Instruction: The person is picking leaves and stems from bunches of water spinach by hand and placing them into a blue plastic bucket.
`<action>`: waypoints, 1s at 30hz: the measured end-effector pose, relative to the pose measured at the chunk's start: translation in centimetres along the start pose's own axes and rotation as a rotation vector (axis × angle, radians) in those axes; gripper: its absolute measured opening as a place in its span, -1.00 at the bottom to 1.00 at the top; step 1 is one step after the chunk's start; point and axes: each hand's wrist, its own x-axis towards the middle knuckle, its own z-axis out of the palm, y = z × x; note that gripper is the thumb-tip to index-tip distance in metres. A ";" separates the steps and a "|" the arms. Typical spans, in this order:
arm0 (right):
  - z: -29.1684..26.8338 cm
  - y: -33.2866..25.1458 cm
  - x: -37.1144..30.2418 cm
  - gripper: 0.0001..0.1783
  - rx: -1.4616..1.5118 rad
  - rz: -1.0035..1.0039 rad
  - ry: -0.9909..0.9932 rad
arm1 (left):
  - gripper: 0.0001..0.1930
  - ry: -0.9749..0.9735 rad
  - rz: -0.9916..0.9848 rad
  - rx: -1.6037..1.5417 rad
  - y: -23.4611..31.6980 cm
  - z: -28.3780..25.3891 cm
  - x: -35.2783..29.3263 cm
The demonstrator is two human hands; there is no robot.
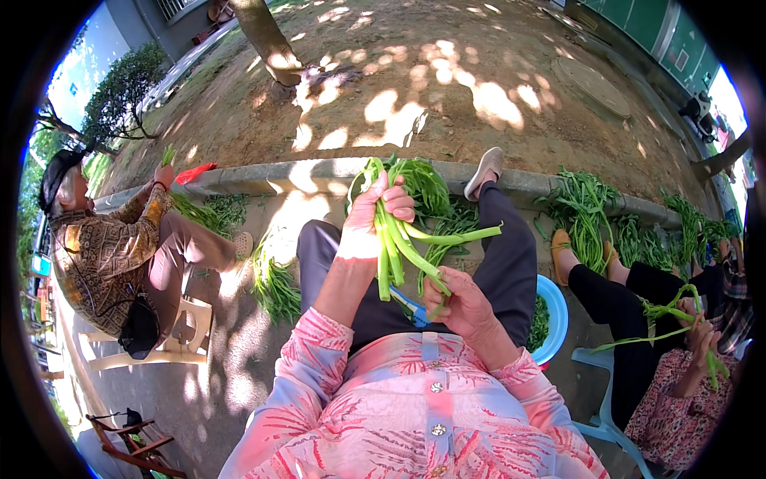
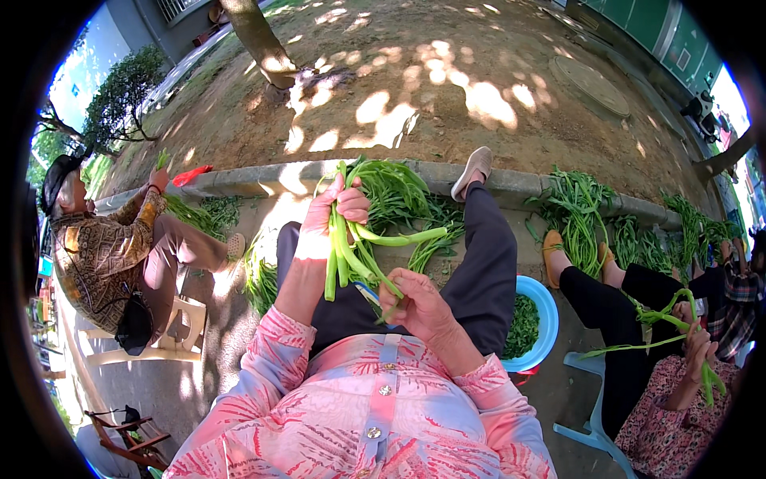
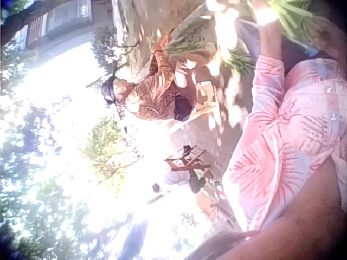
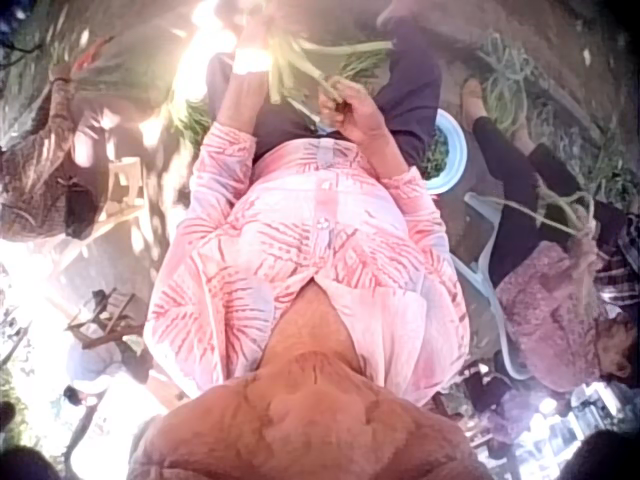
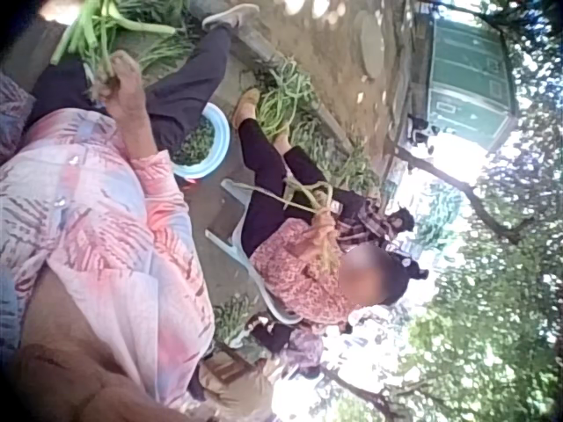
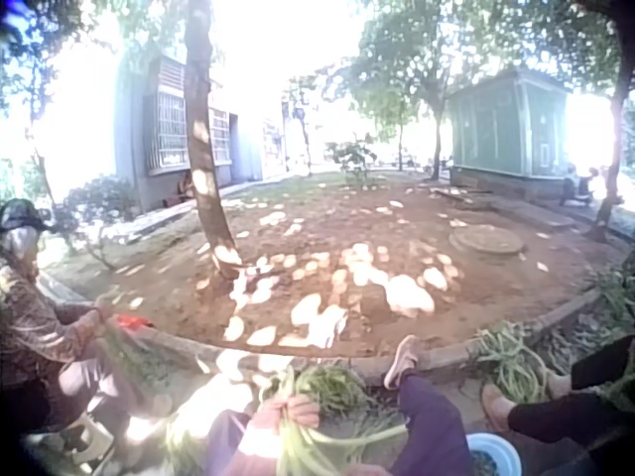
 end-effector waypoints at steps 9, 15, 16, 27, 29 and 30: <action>-1.0 -0.2 -0.2 -0.87 -0.073 -0.271 0.398 | -0.76 -0.081 0.049 0.067 0.8 0.4 -0.6; -1.0 0.4 -0.2 -0.85 -0.151 -0.095 0.310 | -0.77 -0.065 0.056 0.096 0.6 0.9 -0.9; -0.7 0.4 -0.2 -0.84 -0.185 -0.092 0.294 | -0.77 -0.069 0.041 0.083 0.4 0.9 -0.8; -0.6 -0.7 -0.6 -0.69 -0.409 0.170 0.018 | -0.75 -0.021 0.050 0.348 -0.3 -0.4 -0.2; -0.5 -0.7 -0.5 -0.71 -0.466 0.215 -0.026 | -0.75 -0.014 0.055 0.399 -0.8 0.1 -0.2; -0.2 -0.8 -0.5 -0.72 -0.495 0.237 -0.047 | -0.75 -0.007 0.070 0.439 -1.1 0.6 -0.3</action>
